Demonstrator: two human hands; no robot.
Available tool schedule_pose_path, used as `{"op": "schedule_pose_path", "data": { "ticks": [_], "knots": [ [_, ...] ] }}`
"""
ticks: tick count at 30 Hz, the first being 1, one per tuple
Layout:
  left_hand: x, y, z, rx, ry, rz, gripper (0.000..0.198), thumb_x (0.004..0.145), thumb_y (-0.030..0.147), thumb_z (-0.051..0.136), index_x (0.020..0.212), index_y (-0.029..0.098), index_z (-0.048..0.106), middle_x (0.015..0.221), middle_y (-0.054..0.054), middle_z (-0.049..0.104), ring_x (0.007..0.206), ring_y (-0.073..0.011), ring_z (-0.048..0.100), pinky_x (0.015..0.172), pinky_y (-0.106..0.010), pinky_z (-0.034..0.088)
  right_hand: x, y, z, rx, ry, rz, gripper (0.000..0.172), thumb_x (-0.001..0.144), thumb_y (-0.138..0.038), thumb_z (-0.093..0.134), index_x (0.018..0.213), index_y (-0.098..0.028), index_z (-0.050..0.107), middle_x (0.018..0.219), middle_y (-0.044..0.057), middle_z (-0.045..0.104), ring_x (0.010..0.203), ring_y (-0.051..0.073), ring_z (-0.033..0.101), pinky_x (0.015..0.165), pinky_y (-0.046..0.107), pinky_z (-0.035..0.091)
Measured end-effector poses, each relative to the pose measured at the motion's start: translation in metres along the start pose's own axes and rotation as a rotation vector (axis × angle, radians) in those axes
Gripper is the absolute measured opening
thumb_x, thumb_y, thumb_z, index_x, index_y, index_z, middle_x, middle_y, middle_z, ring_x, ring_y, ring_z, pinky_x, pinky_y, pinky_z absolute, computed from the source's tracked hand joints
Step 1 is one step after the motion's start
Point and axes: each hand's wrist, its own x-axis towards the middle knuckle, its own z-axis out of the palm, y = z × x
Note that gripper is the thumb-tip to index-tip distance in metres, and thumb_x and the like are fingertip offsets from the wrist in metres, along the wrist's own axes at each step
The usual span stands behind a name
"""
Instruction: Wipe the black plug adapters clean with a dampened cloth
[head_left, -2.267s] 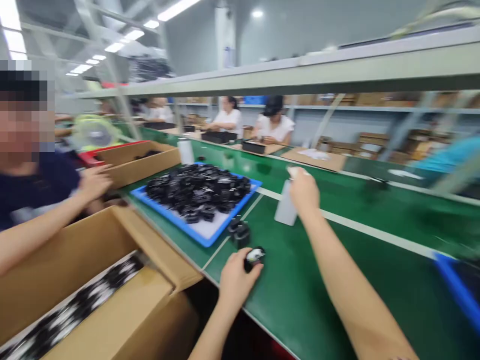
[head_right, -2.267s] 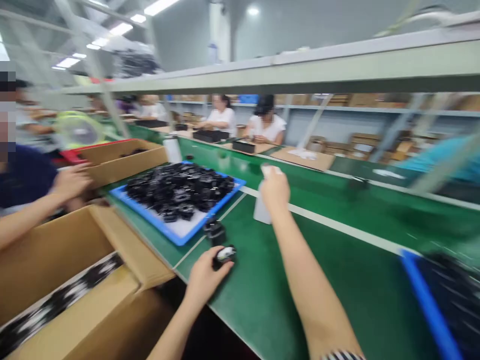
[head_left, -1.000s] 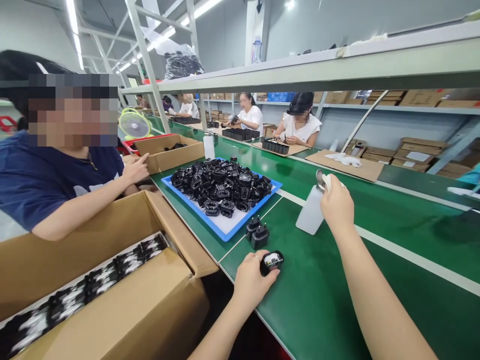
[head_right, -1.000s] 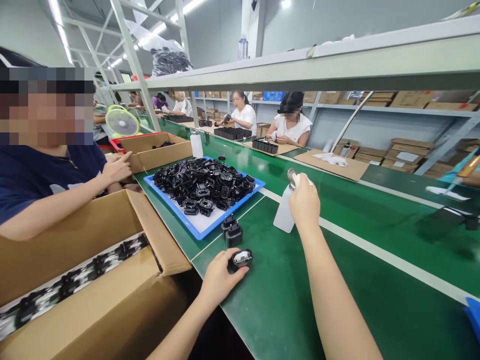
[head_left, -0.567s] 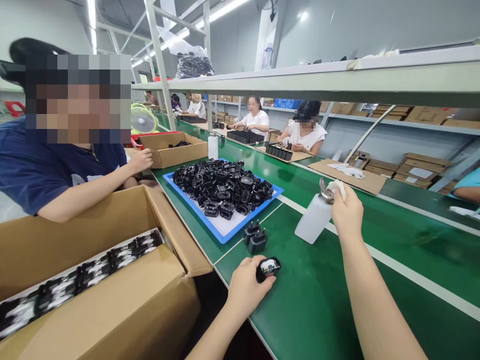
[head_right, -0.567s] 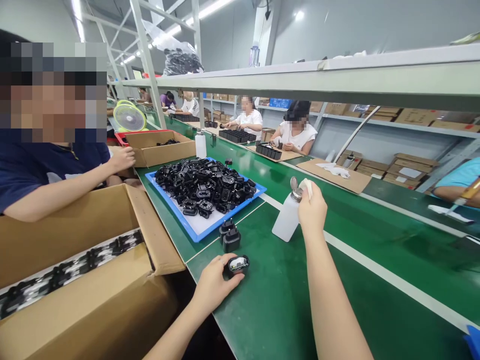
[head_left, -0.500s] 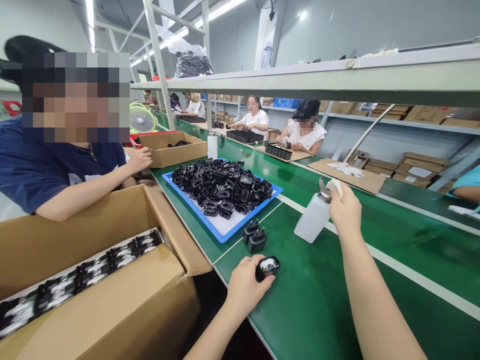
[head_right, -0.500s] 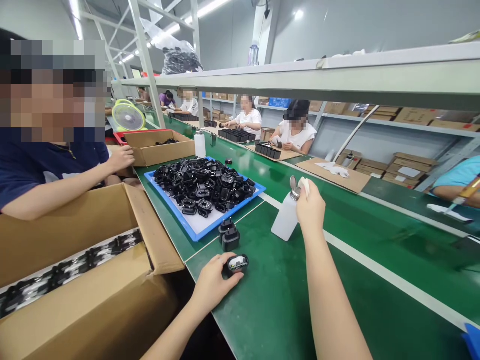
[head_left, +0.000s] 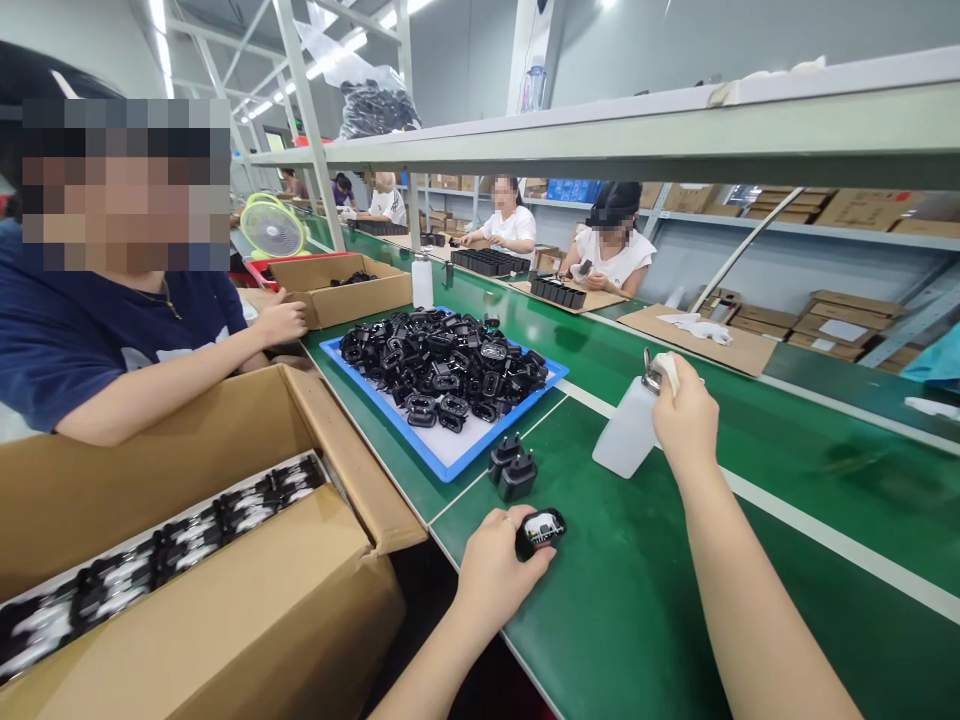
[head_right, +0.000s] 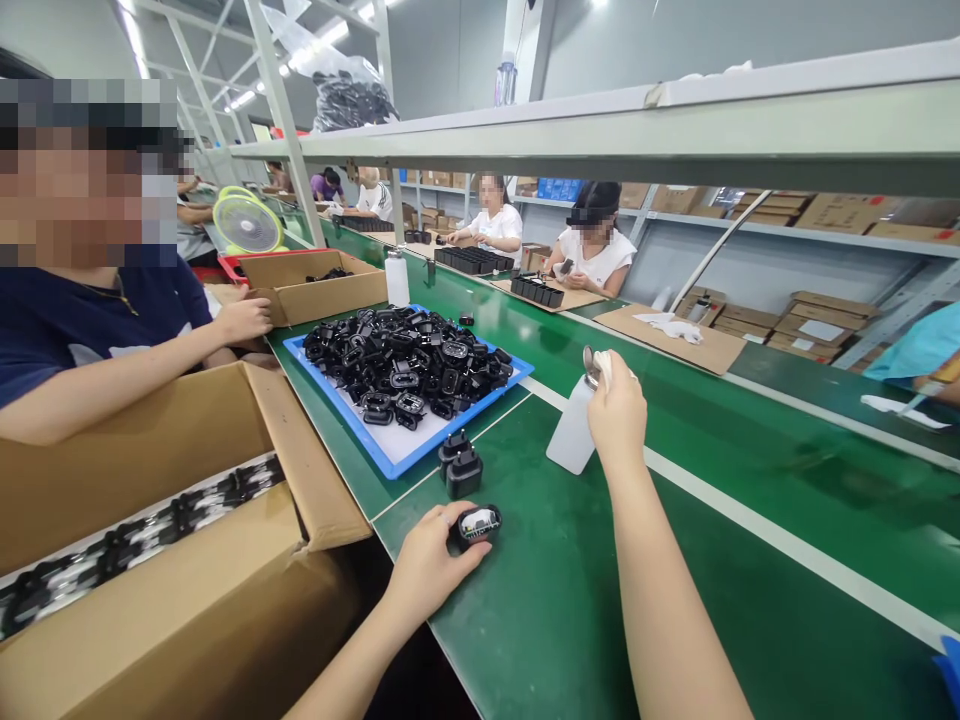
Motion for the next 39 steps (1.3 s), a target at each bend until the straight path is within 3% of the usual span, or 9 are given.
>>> {"op": "schedule_pose_path", "data": {
  "ticks": [6,16,25,27,30,33,35,37,39],
  "knots": [
    [0.0,0.0,0.0,0.001,0.001,0.006,0.031,0.063,0.031,0.049,0.093,0.023,0.051,0.084,-0.002,0.053,0.079,-0.016,0.05,0.075,-0.03,0.039,-0.003,0.003,0.003,0.047,0.077,0.009,0.039,0.073,-0.021,0.028,0.109,-0.013,0.042,0.107,0.011,0.047,0.096,0.023,0.043,0.081,0.038,0.033],
    [0.0,0.0,0.0,-0.017,-0.005,0.004,0.03,0.063,0.03,0.05,0.092,0.023,0.052,0.083,-0.002,0.054,0.078,-0.0159,0.05,0.075,-0.03,0.039,-0.003,0.006,0.005,0.009,0.126,-0.026,0.039,0.074,-0.024,0.026,0.108,-0.013,0.043,0.106,0.01,0.048,0.096,0.021,0.044,0.082,0.035,0.034],
    [0.0,-0.001,0.0,-0.019,0.013,0.012,0.03,0.062,0.032,0.05,0.091,0.023,0.052,0.079,-0.001,0.053,0.078,-0.0157,0.05,0.075,-0.029,0.038,-0.014,0.005,0.01,-0.121,0.202,-0.139,0.04,0.07,-0.016,0.028,0.105,-0.01,0.044,0.102,0.013,0.049,0.097,0.024,0.042,0.081,0.037,0.033],
    [0.0,-0.001,0.0,-0.01,0.016,0.018,0.03,0.063,0.032,0.05,0.091,0.023,0.052,0.079,-0.001,0.053,0.078,-0.0156,0.05,0.075,-0.029,0.038,-0.012,0.001,0.008,-0.01,0.258,-0.06,0.038,0.07,-0.019,0.028,0.102,-0.009,0.047,0.1,0.013,0.05,0.094,0.023,0.044,0.081,0.036,0.034],
    [0.0,-0.001,0.0,0.007,0.008,0.018,0.03,0.063,0.031,0.049,0.092,0.023,0.052,0.079,-0.001,0.053,0.078,-0.0157,0.05,0.075,-0.029,0.039,-0.003,-0.006,0.0,0.343,0.314,0.187,0.031,0.066,-0.019,0.034,0.09,-0.008,0.051,0.092,0.013,0.054,0.085,0.021,0.049,0.077,0.03,0.037],
    [0.0,-0.001,0.0,0.02,0.008,0.024,0.03,0.063,0.031,0.049,0.092,0.022,0.051,0.081,-0.002,0.053,0.078,-0.0156,0.05,0.074,-0.029,0.039,0.009,-0.01,-0.017,0.741,0.304,0.42,0.018,0.06,-0.011,0.038,0.073,-0.009,0.05,0.082,0.012,0.055,0.074,0.018,0.052,0.066,0.026,0.042],
    [0.0,-0.001,0.0,0.023,0.013,0.029,0.031,0.063,0.03,0.049,0.093,0.022,0.051,0.082,-0.002,0.053,0.079,-0.0152,0.051,0.074,-0.029,0.039,0.015,-0.006,-0.032,0.878,0.308,0.526,0.014,0.058,-0.007,0.04,0.068,-0.01,0.049,0.079,0.01,0.054,0.07,0.017,0.052,0.06,0.024,0.042],
    [0.001,-0.001,-0.001,0.031,0.016,0.028,0.031,0.063,0.03,0.05,0.093,0.022,0.051,0.082,-0.001,0.053,0.08,-0.015,0.051,0.074,-0.028,0.039,0.015,0.007,-0.046,0.87,0.214,0.634,0.013,0.059,-0.005,0.041,0.068,-0.011,0.049,0.078,0.009,0.054,0.067,0.016,0.052,0.055,0.023,0.042],
    [0.002,-0.001,-0.001,0.039,0.016,0.027,0.032,0.062,0.03,0.051,0.093,0.022,0.051,0.082,-0.001,0.053,0.081,-0.0147,0.051,0.074,-0.028,0.039,0.007,0.025,-0.054,0.737,-0.059,0.764,0.012,0.061,-0.008,0.043,0.07,-0.012,0.051,0.073,0.009,0.055,0.061,0.017,0.052,0.049,0.024,0.041]
  ]
}}
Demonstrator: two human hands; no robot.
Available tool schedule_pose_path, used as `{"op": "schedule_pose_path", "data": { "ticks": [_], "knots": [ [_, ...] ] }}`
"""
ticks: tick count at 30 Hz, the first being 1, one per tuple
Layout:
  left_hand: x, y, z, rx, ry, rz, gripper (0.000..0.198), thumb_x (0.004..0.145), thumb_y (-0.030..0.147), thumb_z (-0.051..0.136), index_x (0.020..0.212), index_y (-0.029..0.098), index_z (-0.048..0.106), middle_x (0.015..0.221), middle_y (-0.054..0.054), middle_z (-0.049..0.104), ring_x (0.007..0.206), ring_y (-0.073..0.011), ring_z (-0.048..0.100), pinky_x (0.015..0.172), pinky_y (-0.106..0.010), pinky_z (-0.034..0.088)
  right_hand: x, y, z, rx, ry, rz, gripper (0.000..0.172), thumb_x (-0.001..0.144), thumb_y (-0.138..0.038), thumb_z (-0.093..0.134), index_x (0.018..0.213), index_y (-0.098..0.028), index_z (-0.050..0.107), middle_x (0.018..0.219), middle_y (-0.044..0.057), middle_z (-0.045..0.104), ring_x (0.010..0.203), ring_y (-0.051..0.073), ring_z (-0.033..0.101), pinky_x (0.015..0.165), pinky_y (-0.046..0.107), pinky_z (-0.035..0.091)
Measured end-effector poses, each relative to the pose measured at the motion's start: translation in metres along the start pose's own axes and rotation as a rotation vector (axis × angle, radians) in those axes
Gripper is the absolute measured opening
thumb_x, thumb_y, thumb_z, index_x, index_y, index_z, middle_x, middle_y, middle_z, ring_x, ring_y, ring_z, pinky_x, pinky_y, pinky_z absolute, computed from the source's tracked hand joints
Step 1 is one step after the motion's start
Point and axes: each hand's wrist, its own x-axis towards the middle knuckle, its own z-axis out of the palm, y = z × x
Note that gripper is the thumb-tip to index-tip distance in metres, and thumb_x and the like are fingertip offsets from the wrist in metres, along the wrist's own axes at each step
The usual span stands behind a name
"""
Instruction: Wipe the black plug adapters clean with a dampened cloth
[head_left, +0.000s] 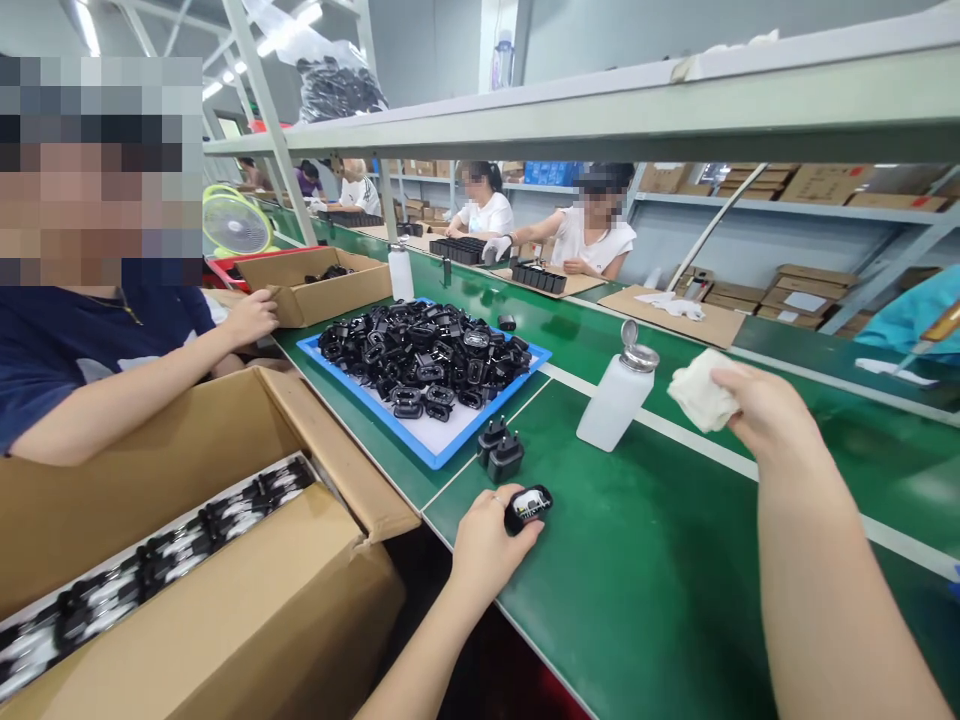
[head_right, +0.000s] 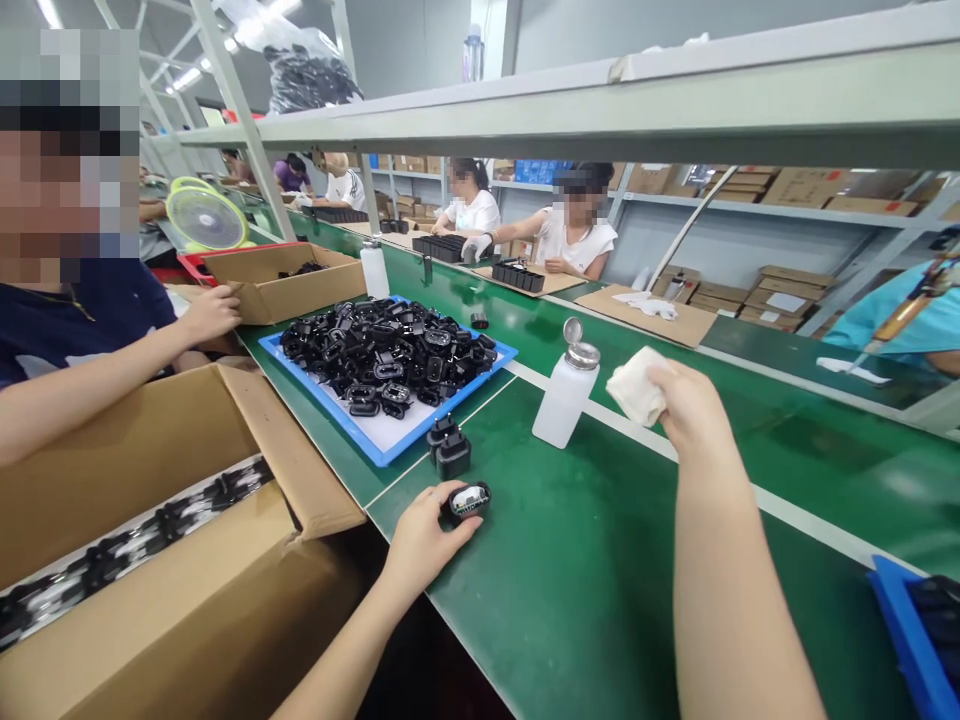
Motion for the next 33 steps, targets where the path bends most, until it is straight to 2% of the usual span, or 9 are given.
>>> {"op": "schedule_pose_path", "data": {
  "ticks": [3,6,11,13,15,21,25,29,33],
  "knots": [
    [0.0,-0.001,0.003,-0.02,0.011,0.012,0.036,0.061,0.032,0.053,0.096,0.023,0.049,0.086,-0.001,0.054,0.081,-0.0141,0.051,0.073,-0.027,0.04,0.0,0.029,-0.022,-0.353,-0.34,0.241,0.011,0.064,-0.015,0.045,0.07,-0.013,0.054,0.067,0.009,0.057,0.054,0.018,0.052,0.043,0.025,0.038],
    [-0.004,-0.003,0.005,-0.087,0.045,0.039,0.038,0.06,0.033,0.055,0.096,0.022,0.048,0.089,-0.001,0.054,0.082,-0.0136,0.051,0.072,-0.026,0.04,-0.003,0.053,-0.031,-0.644,-0.583,0.145,0.011,0.061,-0.022,0.048,0.067,-0.016,0.056,0.073,0.009,0.058,0.063,0.022,0.054,0.049,0.028,0.04],
    [-0.001,-0.006,-0.025,-0.284,0.367,0.109,0.025,0.068,0.029,0.048,0.09,0.019,0.051,0.095,-0.002,0.054,0.088,-0.0127,0.049,0.071,-0.023,0.041,-0.005,0.051,-0.025,-1.109,-0.286,-0.226,0.013,0.049,-0.023,0.055,0.061,-0.02,0.049,0.075,0.011,0.058,0.068,0.029,0.054,0.053,0.035,0.042],
    [0.014,-0.006,-0.049,-0.242,0.58,0.034,0.02,0.072,0.024,0.041,0.088,0.017,0.051,0.093,-0.003,0.055,0.086,-0.012,0.05,0.072,-0.023,0.041,-0.011,0.04,-0.021,-1.156,-0.26,-0.27,0.015,0.052,-0.03,0.054,0.064,-0.021,0.05,0.07,0.01,0.058,0.064,0.029,0.055,0.05,0.037,0.041],
    [0.038,-0.004,-0.07,-0.096,0.641,-0.03,0.023,0.073,0.015,0.036,0.091,0.016,0.051,0.094,-0.003,0.055,0.084,-0.0117,0.051,0.075,-0.024,0.04,-0.021,0.03,-0.017,-1.129,-0.314,-0.276,0.016,0.056,-0.034,0.051,0.068,-0.023,0.052,0.069,0.007,0.059,0.065,0.027,0.055,0.052,0.036,0.042],
    [0.109,-0.001,-0.077,0.316,0.337,-0.247,0.04,0.064,0.018,0.051,0.103,0.018,0.047,0.107,-0.011,0.045,0.091,-0.0242,0.049,0.076,-0.035,0.038,-0.057,0.009,-0.013,-1.036,-0.535,-0.124,0.02,0.06,-0.034,0.048,0.077,-0.026,0.055,0.082,0.001,0.06,0.072,0.022,0.054,0.054,0.029,0.042],
    [0.109,0.003,-0.079,0.325,0.408,-0.291,0.031,0.067,0.019,0.048,0.097,0.019,0.051,0.103,-0.01,0.046,0.09,-0.0234,0.049,0.076,-0.034,0.038,-0.067,0.007,-0.014,-1.073,-0.571,-0.239,0.026,0.066,-0.037,0.042,0.084,-0.022,0.054,0.084,0.004,0.058,0.074,0.022,0.053,0.06,0.031,0.042],
    [0.07,0.022,-0.081,-0.089,0.601,-0.007,0.033,0.066,0.023,0.052,0.098,0.021,0.048,0.106,-0.005,0.046,0.08,-0.0148,0.051,0.072,-0.028,0.039,-0.078,0.019,-0.003,-0.85,-0.64,-0.429,0.038,0.068,-0.039,0.042,0.101,-0.02,0.047,0.085,0.007,0.056,0.072,0.021,0.052,0.063,0.034,0.043],
    [0.023,0.044,-0.056,-0.899,0.22,0.136,0.045,0.059,0.028,0.059,0.101,0.021,0.044,0.102,-0.003,0.049,0.065,-0.0084,0.051,0.055,-0.02,0.039,-0.097,0.036,0.023,-0.41,-0.859,-0.573,0.048,0.067,-0.036,0.051,0.112,-0.025,0.036,0.107,0.005,0.046,0.081,0.017,0.051,0.064,0.029,0.045]
  ]
}}
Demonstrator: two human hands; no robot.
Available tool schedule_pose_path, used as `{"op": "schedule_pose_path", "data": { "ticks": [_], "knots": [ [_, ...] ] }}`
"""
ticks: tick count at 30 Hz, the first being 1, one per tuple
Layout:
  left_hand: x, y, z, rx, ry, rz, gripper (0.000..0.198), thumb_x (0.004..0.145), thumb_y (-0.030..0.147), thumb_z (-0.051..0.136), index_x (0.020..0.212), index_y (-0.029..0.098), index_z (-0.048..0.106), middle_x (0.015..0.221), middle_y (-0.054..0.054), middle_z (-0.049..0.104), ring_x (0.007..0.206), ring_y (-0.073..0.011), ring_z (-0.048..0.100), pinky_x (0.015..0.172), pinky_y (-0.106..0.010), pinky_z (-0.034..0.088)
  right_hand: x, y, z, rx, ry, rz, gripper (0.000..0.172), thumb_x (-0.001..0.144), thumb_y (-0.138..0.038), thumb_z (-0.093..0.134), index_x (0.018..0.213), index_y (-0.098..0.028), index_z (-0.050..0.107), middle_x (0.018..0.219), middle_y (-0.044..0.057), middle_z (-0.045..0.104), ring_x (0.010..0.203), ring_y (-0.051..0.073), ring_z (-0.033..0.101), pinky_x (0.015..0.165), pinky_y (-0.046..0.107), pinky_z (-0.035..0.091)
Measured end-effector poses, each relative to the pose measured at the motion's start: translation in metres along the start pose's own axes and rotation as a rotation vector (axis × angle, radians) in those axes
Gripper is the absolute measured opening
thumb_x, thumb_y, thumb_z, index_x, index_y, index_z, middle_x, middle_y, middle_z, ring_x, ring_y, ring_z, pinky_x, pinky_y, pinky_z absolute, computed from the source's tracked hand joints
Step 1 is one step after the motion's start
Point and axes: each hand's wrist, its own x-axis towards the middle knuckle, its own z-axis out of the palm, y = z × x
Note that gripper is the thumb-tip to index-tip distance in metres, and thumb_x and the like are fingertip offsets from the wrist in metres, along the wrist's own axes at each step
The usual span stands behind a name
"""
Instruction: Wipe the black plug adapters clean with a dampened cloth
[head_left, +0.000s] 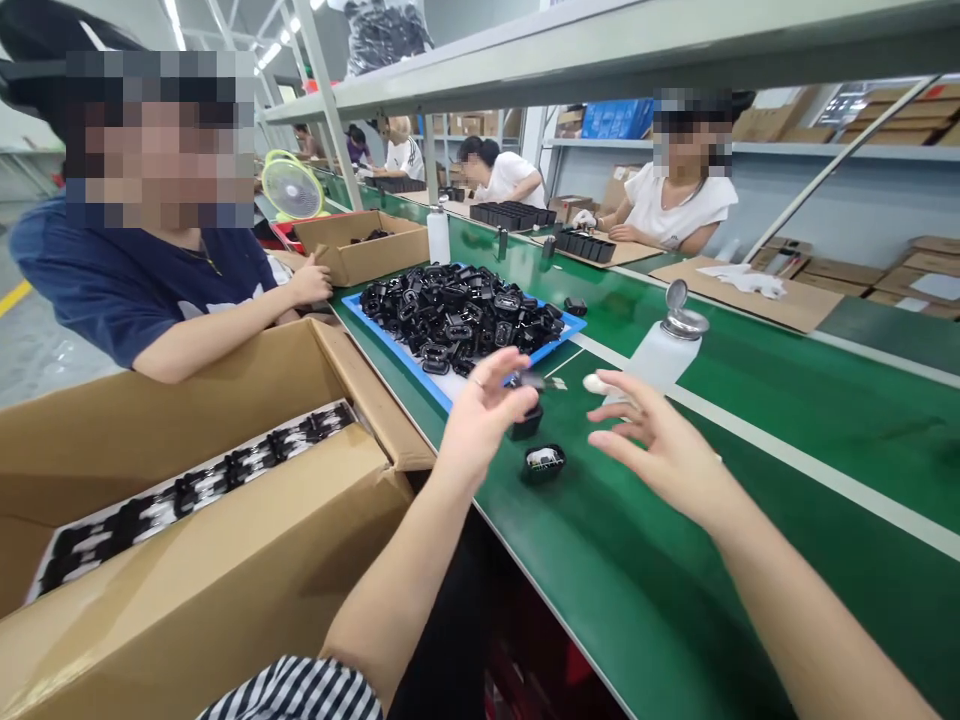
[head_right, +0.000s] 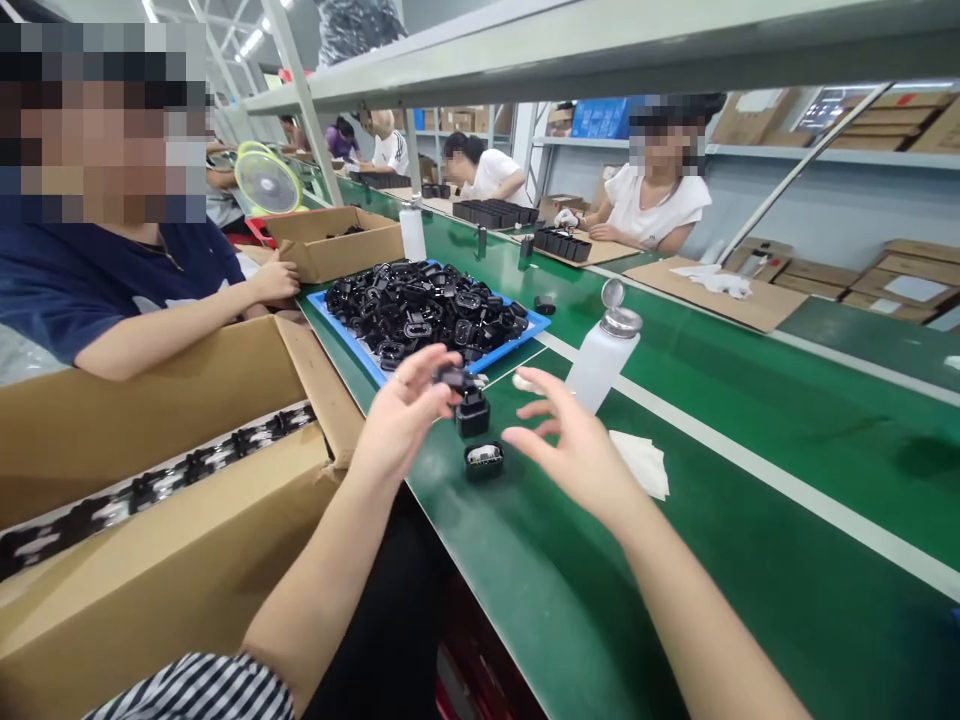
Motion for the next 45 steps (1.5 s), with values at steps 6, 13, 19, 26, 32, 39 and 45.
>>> {"op": "schedule_pose_path", "data": {
  "ticks": [6,13,19,26,32,39,45],
  "knots": [
    [-0.032,-0.022,0.011,-0.274,-0.202,-0.271,0.053,0.059,0.036,0.059,0.105,0.018,0.04,0.093,-0.005,0.053,0.046,-0.0021,0.041,0.05,-0.021,0.038,0.005,0.011,0.029,0.023,0.104,-0.139,0.019,0.068,-0.028,0.052,0.085,-0.022,0.057,0.086,0.003,0.054,0.077,0.016,0.051,0.062,0.027,0.046],
    [-0.045,-0.034,-0.021,0.676,-0.111,-0.024,0.058,0.056,0.031,0.062,0.109,0.022,0.04,0.11,-0.003,0.047,0.087,-0.0151,0.048,0.074,-0.029,0.039,0.0,0.03,0.027,-0.419,-0.157,-0.162,0.016,0.071,-0.021,0.049,0.085,-0.022,0.056,0.082,0.002,0.056,0.07,0.017,0.053,0.062,0.031,0.044],
    [-0.043,-0.049,-0.011,0.886,-0.187,0.003,0.033,0.066,0.03,0.052,0.097,0.021,0.051,0.091,0.0,0.057,0.081,-0.0123,0.05,0.073,-0.025,0.041,0.004,0.034,0.035,-0.398,-0.256,-0.102,0.024,0.071,-0.021,0.051,0.095,-0.021,0.053,0.094,0.002,0.055,0.084,0.017,0.051,0.073,0.029,0.042],
    [-0.034,-0.03,-0.005,1.157,-0.305,-0.033,0.028,0.067,0.03,0.052,0.094,0.021,0.055,0.089,-0.001,0.059,0.079,-0.0144,0.053,0.069,-0.024,0.041,0.012,0.034,0.035,-0.341,-0.307,0.032,0.031,0.065,-0.021,0.059,0.096,-0.022,0.056,0.097,0.001,0.054,0.09,0.018,0.048,0.08,0.03,0.038],
    [-0.008,0.004,0.014,1.513,-0.573,-0.232,0.022,0.061,0.035,0.058,0.074,0.018,0.061,0.067,-0.006,0.06,0.069,-0.0202,0.056,0.059,-0.027,0.042,0.026,0.026,0.028,-0.319,-0.482,0.046,0.022,0.061,-0.022,0.06,0.084,-0.025,0.061,0.092,0.0,0.056,0.088,0.021,0.049,0.075,0.031,0.039],
    [-0.002,0.007,0.026,1.554,-0.623,-0.272,0.009,0.061,0.02,0.058,0.067,0.013,0.06,0.065,-0.008,0.059,0.063,-0.0196,0.056,0.056,-0.027,0.042,0.024,0.029,0.028,-0.158,-0.49,0.066,0.022,0.063,-0.019,0.056,0.084,-0.025,0.06,0.091,-0.003,0.057,0.086,0.018,0.05,0.075,0.028,0.039],
    [-0.028,-0.018,0.006,1.317,-0.409,-0.081,0.03,0.068,0.035,0.048,0.09,0.016,0.055,0.079,-0.008,0.059,0.07,-0.0212,0.056,0.062,-0.032,0.042,0.011,0.033,0.028,-0.238,-0.34,0.005,0.035,0.067,-0.031,0.052,0.1,-0.021,0.052,0.104,0.004,0.052,0.096,0.021,0.045,0.084,0.037,0.035]
  ]
}}
